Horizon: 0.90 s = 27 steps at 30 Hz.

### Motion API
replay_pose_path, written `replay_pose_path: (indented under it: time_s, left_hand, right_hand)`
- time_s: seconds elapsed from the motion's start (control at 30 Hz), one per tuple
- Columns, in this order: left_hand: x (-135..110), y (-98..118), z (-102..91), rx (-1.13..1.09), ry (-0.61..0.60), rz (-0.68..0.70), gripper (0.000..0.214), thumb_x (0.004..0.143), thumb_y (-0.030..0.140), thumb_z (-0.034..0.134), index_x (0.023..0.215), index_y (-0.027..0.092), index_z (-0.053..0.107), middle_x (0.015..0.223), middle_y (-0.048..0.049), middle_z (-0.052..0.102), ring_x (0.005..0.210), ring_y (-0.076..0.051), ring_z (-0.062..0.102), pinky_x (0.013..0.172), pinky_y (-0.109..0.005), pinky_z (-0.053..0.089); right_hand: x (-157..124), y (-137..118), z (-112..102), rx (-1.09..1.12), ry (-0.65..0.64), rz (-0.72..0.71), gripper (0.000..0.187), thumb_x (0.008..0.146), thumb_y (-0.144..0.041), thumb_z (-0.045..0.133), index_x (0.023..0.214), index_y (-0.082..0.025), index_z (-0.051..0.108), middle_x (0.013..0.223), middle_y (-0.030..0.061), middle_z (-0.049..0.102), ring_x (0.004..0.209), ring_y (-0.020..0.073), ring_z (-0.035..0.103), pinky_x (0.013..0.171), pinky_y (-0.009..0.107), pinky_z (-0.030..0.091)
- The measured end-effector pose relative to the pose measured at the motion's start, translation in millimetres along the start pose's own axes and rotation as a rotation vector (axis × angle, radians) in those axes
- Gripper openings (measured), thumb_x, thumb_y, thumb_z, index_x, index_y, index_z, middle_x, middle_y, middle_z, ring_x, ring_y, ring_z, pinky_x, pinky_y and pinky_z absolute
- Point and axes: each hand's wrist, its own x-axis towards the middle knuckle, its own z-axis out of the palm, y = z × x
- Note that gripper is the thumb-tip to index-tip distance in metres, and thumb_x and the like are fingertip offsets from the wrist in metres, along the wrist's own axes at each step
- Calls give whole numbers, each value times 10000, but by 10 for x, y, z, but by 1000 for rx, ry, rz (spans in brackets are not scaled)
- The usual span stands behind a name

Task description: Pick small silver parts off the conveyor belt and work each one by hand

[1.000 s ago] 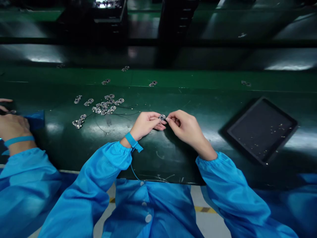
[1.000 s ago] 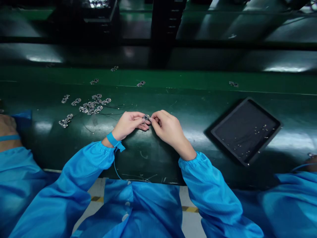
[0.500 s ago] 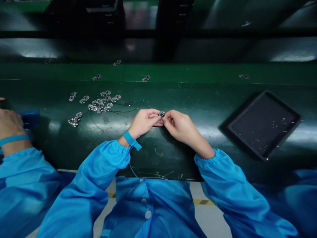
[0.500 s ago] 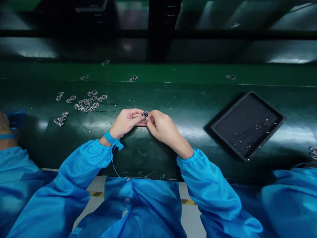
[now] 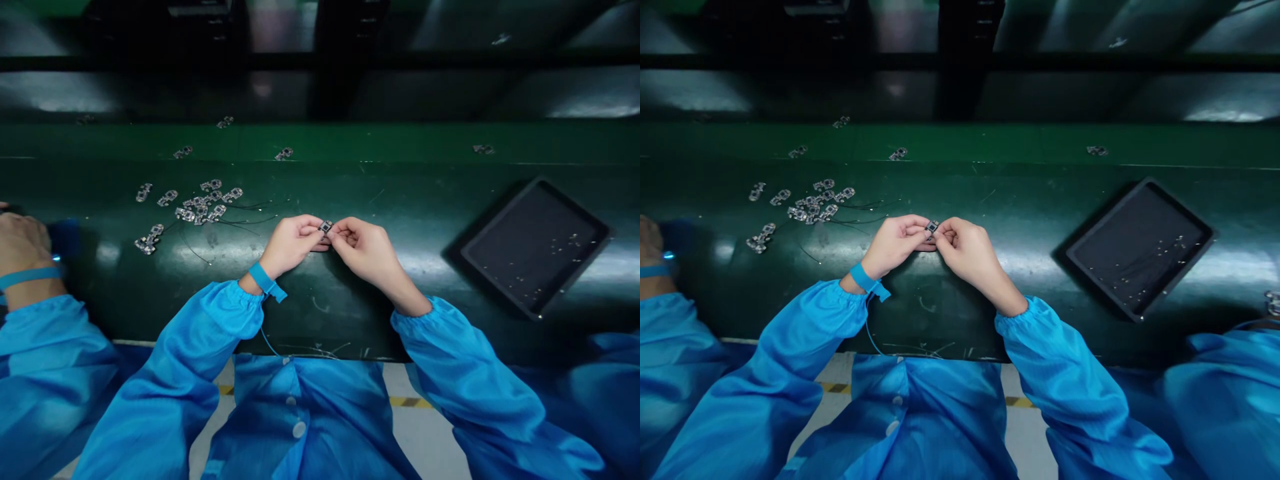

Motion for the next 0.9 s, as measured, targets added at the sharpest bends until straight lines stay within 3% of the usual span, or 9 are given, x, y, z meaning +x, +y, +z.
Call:
replay_pose_path:
  time_s: [0.27,0.9]
  left_hand:
    - [4,-7,3,7,-7,15,106,884,120,684,987,97,685,909,-86,772,835,-171,769,859,-332,653]
    - [-11,18,30,8,34,-13,98,870,96,670,965,88,694,885,-90,772,777,-162,761,762,-296,659]
  right_hand:
    - [15,-25,-17,-75,-15,3,128,856,-283,608,818,-182,676,676,11,672,582,138,554,580,280,374]
    - [-6,-45,-22,-148,8,-63,102,871,-258,596,840,-191,666,674,11,652,605,151,555,609,291,374]
